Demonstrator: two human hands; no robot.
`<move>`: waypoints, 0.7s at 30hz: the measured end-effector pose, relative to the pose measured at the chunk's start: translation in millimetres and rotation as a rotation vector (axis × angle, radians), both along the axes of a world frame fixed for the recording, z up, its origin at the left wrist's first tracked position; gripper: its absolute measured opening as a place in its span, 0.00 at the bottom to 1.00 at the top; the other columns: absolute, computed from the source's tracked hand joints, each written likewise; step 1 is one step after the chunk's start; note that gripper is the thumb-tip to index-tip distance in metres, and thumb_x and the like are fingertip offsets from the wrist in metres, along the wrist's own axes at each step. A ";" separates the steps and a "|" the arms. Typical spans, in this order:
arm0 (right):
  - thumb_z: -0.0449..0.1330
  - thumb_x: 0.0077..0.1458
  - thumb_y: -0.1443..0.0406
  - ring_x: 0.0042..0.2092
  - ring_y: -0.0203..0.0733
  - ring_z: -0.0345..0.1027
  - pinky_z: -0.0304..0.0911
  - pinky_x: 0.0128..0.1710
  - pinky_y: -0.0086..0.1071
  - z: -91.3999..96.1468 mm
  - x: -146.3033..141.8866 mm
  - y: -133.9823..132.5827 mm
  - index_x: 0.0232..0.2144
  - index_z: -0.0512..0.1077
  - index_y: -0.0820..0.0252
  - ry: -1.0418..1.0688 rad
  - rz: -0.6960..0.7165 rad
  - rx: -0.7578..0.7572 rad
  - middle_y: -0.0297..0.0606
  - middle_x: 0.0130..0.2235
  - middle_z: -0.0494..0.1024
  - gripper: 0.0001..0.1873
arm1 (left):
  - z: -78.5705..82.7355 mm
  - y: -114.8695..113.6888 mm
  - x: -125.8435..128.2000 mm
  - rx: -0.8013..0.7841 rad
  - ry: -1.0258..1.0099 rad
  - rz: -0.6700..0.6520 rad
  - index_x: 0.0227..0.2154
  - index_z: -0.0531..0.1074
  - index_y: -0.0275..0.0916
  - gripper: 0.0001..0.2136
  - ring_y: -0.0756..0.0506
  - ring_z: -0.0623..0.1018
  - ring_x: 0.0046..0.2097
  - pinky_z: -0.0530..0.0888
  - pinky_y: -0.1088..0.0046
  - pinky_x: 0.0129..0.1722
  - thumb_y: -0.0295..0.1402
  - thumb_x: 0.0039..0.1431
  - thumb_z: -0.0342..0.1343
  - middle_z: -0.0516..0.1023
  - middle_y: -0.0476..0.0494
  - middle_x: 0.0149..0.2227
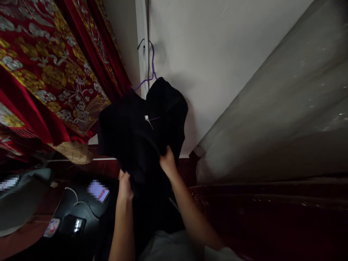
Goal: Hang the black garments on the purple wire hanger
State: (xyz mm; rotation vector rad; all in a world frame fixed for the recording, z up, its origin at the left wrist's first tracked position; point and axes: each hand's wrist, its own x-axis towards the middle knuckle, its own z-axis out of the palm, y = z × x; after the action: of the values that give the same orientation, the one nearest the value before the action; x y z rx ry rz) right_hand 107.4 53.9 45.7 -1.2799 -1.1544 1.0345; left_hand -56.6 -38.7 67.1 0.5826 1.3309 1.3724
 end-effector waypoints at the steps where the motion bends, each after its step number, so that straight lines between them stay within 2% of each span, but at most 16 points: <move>1: 0.65 0.47 0.55 0.45 0.52 0.76 0.71 0.47 0.45 -8.2 -1.6 -4.7 0.42 0.69 0.55 0.018 0.109 -0.079 0.45 0.42 0.80 0.20 | -0.4 -2.8 2.3 -0.010 -0.042 0.076 0.49 0.74 0.49 0.23 0.36 0.80 0.56 0.80 0.63 0.52 0.42 0.47 0.64 0.83 0.46 0.47; 3: 0.63 0.50 0.53 0.36 0.47 0.74 0.69 0.36 0.38 -13.0 6.0 -15.4 0.34 0.70 0.56 0.022 0.282 -0.214 0.40 0.32 0.79 0.15 | 0.9 -5.1 5.3 0.033 -0.071 0.250 0.47 0.74 0.48 0.18 0.36 0.79 0.57 0.78 0.61 0.55 0.43 0.53 0.62 0.82 0.45 0.47; 4: 0.62 0.51 0.51 0.30 0.43 0.70 0.66 0.31 0.35 -11.2 13.4 -20.8 0.29 0.69 0.56 0.014 0.322 -0.273 0.37 0.27 0.75 0.16 | 2.2 -4.7 6.5 0.112 -0.027 0.357 0.47 0.74 0.48 0.15 0.38 0.78 0.58 0.76 0.61 0.58 0.44 0.58 0.60 0.81 0.46 0.49; 7: 0.60 0.51 0.45 0.22 0.34 0.57 0.54 0.24 0.30 1.6 36.7 -34.8 0.19 0.62 0.56 -0.002 0.253 -0.329 0.31 0.18 0.63 0.25 | 5.4 -1.4 13.1 0.518 0.321 0.746 0.51 0.73 0.47 0.14 0.42 0.72 0.63 0.68 0.62 0.65 0.40 0.64 0.60 0.74 0.47 0.57; 8: 0.61 0.49 0.43 0.21 0.32 0.55 0.52 0.24 0.29 6.4 41.9 -38.8 0.17 0.60 0.56 0.005 0.201 -0.314 0.30 0.17 0.61 0.27 | 5.6 -0.9 17.6 0.631 0.461 0.810 0.51 0.73 0.46 0.14 0.42 0.71 0.63 0.66 0.62 0.66 0.37 0.63 0.62 0.72 0.47 0.58; 9: 0.62 0.48 0.41 0.21 0.32 0.54 0.51 0.24 0.29 10.9 45.1 -42.6 0.16 0.60 0.56 0.021 0.161 -0.302 0.29 0.16 0.60 0.29 | 5.2 -1.1 23.6 0.700 0.576 0.792 0.50 0.73 0.45 0.14 0.42 0.71 0.62 0.67 0.62 0.65 0.35 0.62 0.63 0.73 0.46 0.57; 10: 0.63 0.46 0.40 0.21 0.32 0.54 0.51 0.24 0.29 15.1 46.3 -46.3 0.16 0.60 0.56 0.038 0.147 -0.299 0.29 0.16 0.60 0.30 | 4.2 -2.0 30.9 0.726 0.655 0.685 0.48 0.74 0.43 0.12 0.43 0.73 0.59 0.69 0.63 0.63 0.32 0.63 0.63 0.74 0.45 0.54; 13: 0.64 0.44 0.37 0.22 0.32 0.54 0.48 0.22 0.29 25.4 41.5 -57.6 0.16 0.61 0.57 0.045 0.207 -0.295 0.30 0.17 0.61 0.33 | -2.1 -6.3 56.7 0.662 0.691 0.138 0.47 0.75 0.41 0.09 0.45 0.78 0.50 0.74 0.67 0.55 0.27 0.64 0.60 0.77 0.44 0.46; 14: 0.64 0.45 0.37 0.22 0.31 0.52 0.46 0.22 0.29 28.0 38.6 -61.2 0.15 0.60 0.57 0.038 0.236 -0.272 0.30 0.17 0.60 0.34 | -4.4 -7.4 64.6 0.632 0.666 -0.004 0.48 0.75 0.41 0.11 0.45 0.79 0.49 0.75 0.68 0.53 0.26 0.64 0.59 0.78 0.44 0.46; 15: 0.64 0.46 0.37 0.22 0.31 0.51 0.45 0.22 0.29 30.1 35.9 -64.3 0.15 0.59 0.57 0.031 0.253 -0.245 0.30 0.18 0.58 0.34 | -6.3 -8.0 71.2 0.612 0.641 -0.091 0.50 0.75 0.40 0.13 0.44 0.79 0.50 0.76 0.68 0.53 0.24 0.63 0.58 0.79 0.43 0.47; 18: 0.63 0.49 0.37 0.23 0.30 0.48 0.45 0.23 0.29 33.5 31.0 -70.4 0.15 0.56 0.56 0.038 0.274 -0.189 0.28 0.19 0.55 0.35 | -7.1 -7.4 80.4 0.592 0.593 -0.145 0.51 0.76 0.40 0.17 0.42 0.80 0.52 0.75 0.66 0.55 0.22 0.62 0.55 0.81 0.41 0.49; 21: 0.63 0.53 0.38 0.24 0.30 0.50 0.48 0.24 0.29 34.9 31.5 -71.4 0.17 0.58 0.57 0.100 0.317 -0.141 0.28 0.20 0.56 0.34 | -1.2 -5.3 77.2 0.588 0.573 -0.183 0.52 0.77 0.39 0.17 0.42 0.80 0.52 0.75 0.66 0.56 0.22 0.61 0.57 0.81 0.41 0.49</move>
State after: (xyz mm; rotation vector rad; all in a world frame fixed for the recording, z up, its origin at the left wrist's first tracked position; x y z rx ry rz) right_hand 138.9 -17.5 80.6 -1.1604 -1.2504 1.4185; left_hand 20.5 -44.1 65.9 1.5480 1.2486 1.5009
